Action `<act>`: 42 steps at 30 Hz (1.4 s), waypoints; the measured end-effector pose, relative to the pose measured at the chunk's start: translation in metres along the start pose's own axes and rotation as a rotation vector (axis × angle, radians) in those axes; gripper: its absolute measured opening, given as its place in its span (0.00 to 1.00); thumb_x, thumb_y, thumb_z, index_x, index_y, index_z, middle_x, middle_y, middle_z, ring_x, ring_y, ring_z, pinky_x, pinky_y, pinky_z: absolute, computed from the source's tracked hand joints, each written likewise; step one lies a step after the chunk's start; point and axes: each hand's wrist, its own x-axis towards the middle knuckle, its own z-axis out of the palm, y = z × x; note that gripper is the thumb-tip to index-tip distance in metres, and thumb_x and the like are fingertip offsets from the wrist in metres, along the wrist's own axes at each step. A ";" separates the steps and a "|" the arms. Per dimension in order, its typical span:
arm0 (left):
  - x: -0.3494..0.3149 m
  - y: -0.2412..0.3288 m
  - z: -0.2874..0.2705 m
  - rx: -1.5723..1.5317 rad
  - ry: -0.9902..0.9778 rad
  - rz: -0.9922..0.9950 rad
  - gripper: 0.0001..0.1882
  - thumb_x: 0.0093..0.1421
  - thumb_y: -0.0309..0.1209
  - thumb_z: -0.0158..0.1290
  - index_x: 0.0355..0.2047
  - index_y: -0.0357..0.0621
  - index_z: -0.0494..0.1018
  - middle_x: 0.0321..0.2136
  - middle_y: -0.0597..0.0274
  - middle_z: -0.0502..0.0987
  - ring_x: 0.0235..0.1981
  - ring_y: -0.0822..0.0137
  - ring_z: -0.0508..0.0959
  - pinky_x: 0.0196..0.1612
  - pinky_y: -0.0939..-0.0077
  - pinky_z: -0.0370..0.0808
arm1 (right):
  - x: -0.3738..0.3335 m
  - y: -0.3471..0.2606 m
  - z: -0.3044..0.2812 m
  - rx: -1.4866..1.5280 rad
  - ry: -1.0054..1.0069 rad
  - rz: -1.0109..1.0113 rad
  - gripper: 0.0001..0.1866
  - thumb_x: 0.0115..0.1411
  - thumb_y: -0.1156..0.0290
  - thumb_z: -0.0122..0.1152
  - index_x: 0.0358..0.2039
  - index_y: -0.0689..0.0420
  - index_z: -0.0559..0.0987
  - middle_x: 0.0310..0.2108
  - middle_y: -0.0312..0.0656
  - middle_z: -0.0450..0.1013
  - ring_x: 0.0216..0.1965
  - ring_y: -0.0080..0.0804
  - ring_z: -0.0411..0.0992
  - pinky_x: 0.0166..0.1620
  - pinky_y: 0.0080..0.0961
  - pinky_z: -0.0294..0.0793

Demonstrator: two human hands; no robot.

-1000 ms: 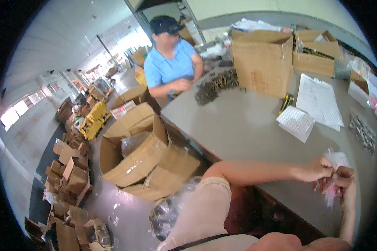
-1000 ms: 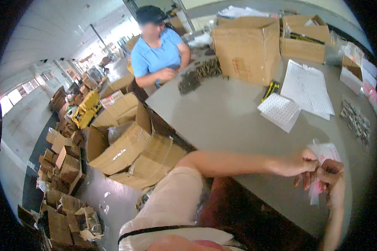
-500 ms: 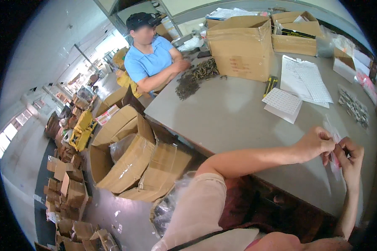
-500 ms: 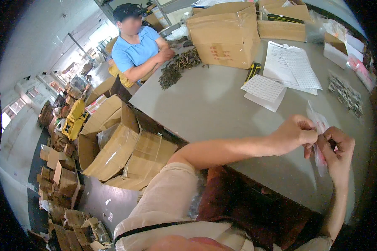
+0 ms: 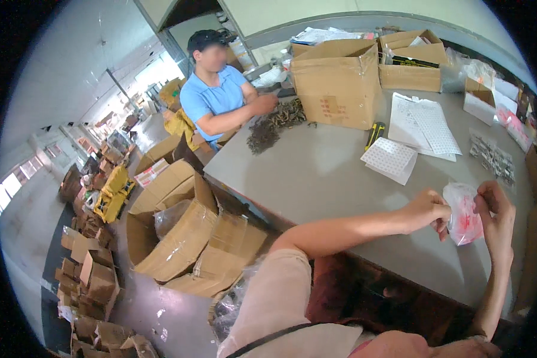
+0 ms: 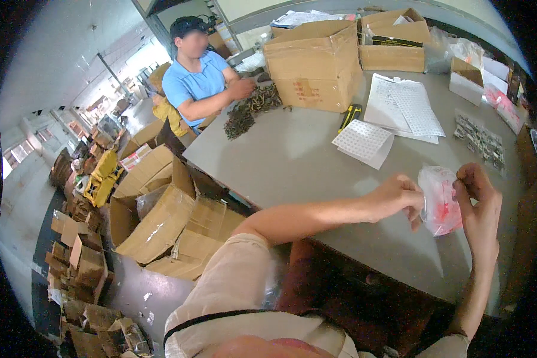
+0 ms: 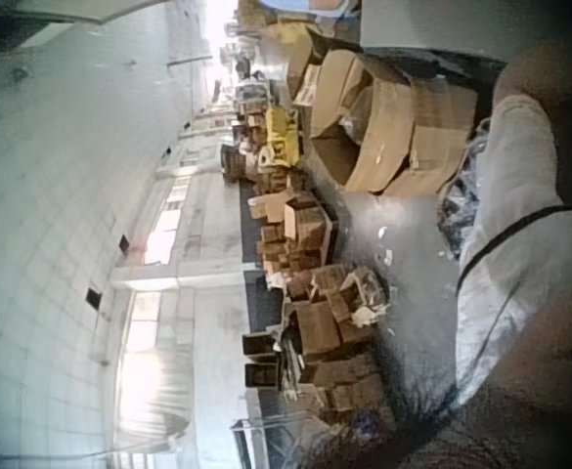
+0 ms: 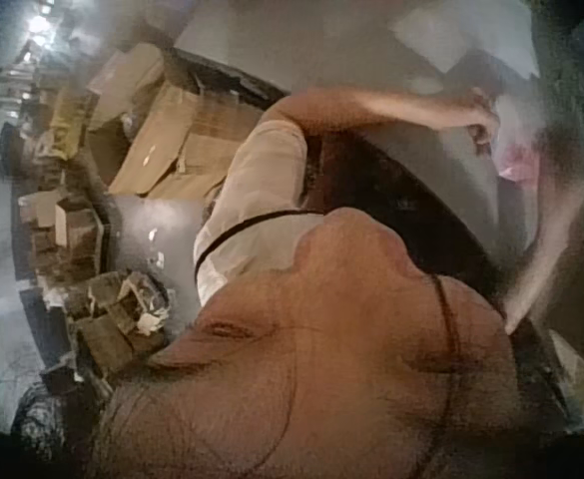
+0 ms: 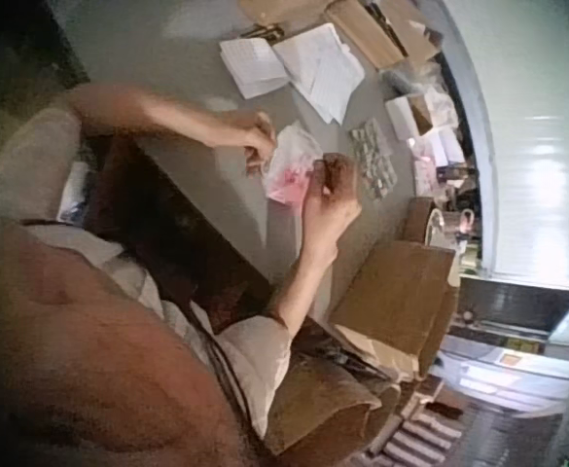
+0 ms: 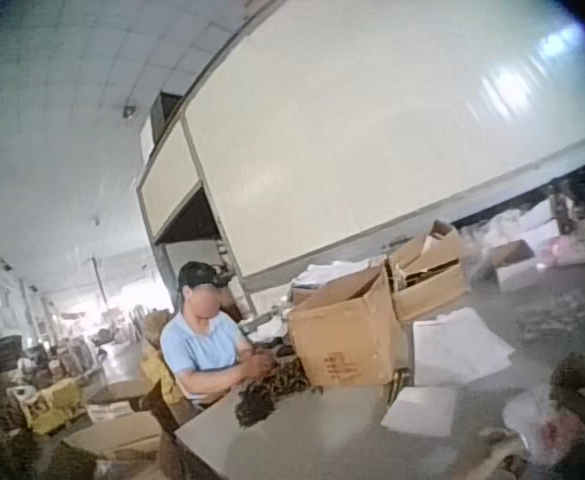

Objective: The person packs small items into plastic bags, applies white labels to the bags, and places the filled bags into cardboard boxes.

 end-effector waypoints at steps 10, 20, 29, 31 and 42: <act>-0.049 0.057 0.037 0.044 0.185 0.122 0.13 0.56 0.32 0.52 0.17 0.37 0.73 0.17 0.56 0.75 0.26 0.60 0.80 0.34 0.71 0.72 | 0.006 -0.047 -0.033 -0.276 0.095 -0.539 0.13 0.41 0.91 0.51 0.28 0.65 0.77 0.35 0.51 0.71 0.34 0.48 0.73 0.36 0.32 0.72; -0.074 0.069 0.065 0.111 0.226 0.195 0.12 0.57 0.30 0.52 0.18 0.38 0.72 0.17 0.59 0.73 0.24 0.63 0.79 0.34 0.69 0.75 | 0.043 -0.035 -0.041 0.068 -1.043 -0.142 0.12 0.51 0.78 0.63 0.38 0.57 0.86 0.37 0.42 0.79 0.40 0.34 0.75 0.41 0.30 0.74; -0.042 0.102 0.038 0.258 0.162 -0.032 0.15 0.63 0.37 0.51 0.39 0.35 0.74 0.35 0.47 0.82 0.38 0.57 0.83 0.39 0.63 0.79 | 0.078 -0.012 -0.034 -0.360 -1.126 0.142 0.16 0.48 0.64 0.65 0.34 0.62 0.84 0.30 0.46 0.81 0.32 0.32 0.78 0.35 0.35 0.73; -0.063 0.107 0.047 0.355 0.177 -0.104 0.19 0.67 0.41 0.50 0.45 0.35 0.74 0.38 0.52 0.82 0.44 0.62 0.81 0.45 0.70 0.77 | 0.069 0.012 -0.038 -0.281 -1.065 0.250 0.16 0.49 0.64 0.66 0.33 0.63 0.84 0.30 0.43 0.81 0.32 0.30 0.79 0.34 0.33 0.73; -0.138 -0.045 0.072 1.318 0.243 0.283 0.31 0.64 0.24 0.53 0.67 0.52 0.63 0.67 0.37 0.57 0.66 0.34 0.60 0.66 0.51 0.60 | -0.005 0.074 -0.021 0.565 -1.094 0.715 0.36 0.66 0.37 0.48 0.61 0.56 0.69 0.56 0.50 0.71 0.47 0.41 0.78 0.41 0.42 0.85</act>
